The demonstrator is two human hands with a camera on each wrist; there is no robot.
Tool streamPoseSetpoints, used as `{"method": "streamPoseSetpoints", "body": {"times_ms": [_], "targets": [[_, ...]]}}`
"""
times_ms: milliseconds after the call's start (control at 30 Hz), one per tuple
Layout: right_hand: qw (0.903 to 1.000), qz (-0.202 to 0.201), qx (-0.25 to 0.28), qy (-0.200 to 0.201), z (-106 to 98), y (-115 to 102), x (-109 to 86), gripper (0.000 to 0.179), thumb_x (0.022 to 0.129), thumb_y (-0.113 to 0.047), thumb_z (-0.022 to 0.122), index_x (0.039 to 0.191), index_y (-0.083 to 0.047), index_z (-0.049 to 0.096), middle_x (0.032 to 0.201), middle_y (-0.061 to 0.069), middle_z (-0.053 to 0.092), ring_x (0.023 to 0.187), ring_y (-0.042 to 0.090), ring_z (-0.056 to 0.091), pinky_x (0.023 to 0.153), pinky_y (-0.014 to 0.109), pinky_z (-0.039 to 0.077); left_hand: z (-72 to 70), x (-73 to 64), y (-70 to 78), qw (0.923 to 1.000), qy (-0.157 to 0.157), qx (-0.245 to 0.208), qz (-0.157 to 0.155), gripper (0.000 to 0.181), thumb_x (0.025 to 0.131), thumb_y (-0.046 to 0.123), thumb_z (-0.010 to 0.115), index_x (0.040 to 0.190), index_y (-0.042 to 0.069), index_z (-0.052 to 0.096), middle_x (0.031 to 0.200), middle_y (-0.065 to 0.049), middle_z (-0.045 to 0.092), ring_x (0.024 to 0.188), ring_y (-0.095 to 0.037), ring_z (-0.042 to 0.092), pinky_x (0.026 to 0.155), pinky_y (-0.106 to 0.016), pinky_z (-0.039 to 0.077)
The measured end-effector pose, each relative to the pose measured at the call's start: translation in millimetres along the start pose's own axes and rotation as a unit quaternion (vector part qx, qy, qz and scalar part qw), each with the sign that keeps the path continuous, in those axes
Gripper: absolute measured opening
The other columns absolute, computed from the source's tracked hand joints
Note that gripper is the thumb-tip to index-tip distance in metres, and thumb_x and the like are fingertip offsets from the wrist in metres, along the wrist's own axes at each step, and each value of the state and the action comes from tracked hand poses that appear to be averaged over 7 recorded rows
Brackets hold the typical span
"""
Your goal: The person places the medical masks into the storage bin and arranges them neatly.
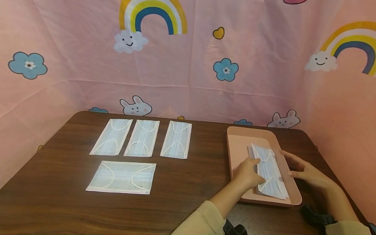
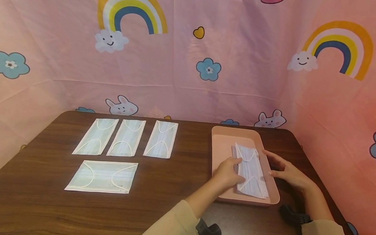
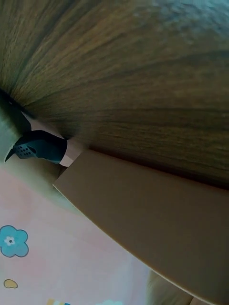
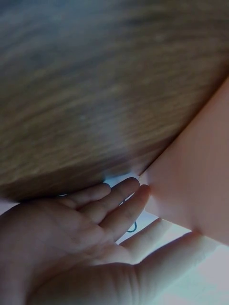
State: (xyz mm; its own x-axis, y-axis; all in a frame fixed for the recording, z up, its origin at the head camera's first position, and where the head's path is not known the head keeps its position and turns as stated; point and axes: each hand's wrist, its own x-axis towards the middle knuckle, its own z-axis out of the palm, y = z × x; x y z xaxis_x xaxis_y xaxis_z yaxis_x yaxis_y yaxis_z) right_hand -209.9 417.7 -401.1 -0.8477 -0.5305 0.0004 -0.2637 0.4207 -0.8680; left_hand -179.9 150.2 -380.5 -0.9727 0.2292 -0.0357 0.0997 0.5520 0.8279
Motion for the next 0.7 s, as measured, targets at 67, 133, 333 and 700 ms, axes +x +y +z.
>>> {"method": "streamPoseSetpoints", "body": {"times_ms": [67,133,333,700], "targets": [[1.0,0.005,-0.002,0.0,0.0,-0.7,-0.3,0.068,0.092,0.001,0.055,0.152,-0.007,0.023,0.152,0.008,0.025,0.123,-0.009,0.034,0.091,0.017,0.037,0.3,-0.7,0.1,0.9989,-0.002,0.048,0.002,0.067,0.065,0.019,0.088,0.127,0.018,0.064,0.118,0.002,0.061,0.106,-0.016,0.057,0.086,-0.027,0.044],[1.0,0.007,-0.002,0.0,0.2,-1.3,-0.5,0.068,0.093,0.001,0.055,0.152,-0.006,0.023,0.152,0.009,0.025,0.123,-0.009,0.033,0.091,0.017,0.037,1.1,-1.4,-0.1,0.9952,-0.002,0.097,0.005,0.068,0.064,0.026,0.089,0.128,0.023,0.064,0.117,0.006,0.061,0.102,-0.016,0.056,0.086,-0.029,0.042],[1.0,0.009,0.003,0.002,0.5,-1.5,-0.5,0.068,0.092,0.001,0.055,0.151,-0.006,0.023,0.152,0.01,0.025,0.123,-0.008,0.034,0.091,0.017,0.037,3.8,-3.3,-0.6,0.9856,-0.005,0.169,0.011,0.07,0.064,0.034,0.088,0.129,0.028,0.062,0.116,0.01,0.059,0.1,-0.014,0.048,0.092,-0.034,0.034],[0.9999,0.012,-0.008,0.006,1.2,-1.8,0.0,0.068,0.092,-0.001,0.056,0.151,-0.006,0.023,0.15,0.025,0.023,0.121,-0.007,0.036,0.091,0.018,0.038,7.5,-5.2,-1.5,0.9624,-0.001,0.271,0.022,0.069,0.065,0.045,0.085,0.128,0.031,0.062,0.1,0.005,0.052,0.09,-0.012,0.043,0.082,-0.03,0.033]]}}
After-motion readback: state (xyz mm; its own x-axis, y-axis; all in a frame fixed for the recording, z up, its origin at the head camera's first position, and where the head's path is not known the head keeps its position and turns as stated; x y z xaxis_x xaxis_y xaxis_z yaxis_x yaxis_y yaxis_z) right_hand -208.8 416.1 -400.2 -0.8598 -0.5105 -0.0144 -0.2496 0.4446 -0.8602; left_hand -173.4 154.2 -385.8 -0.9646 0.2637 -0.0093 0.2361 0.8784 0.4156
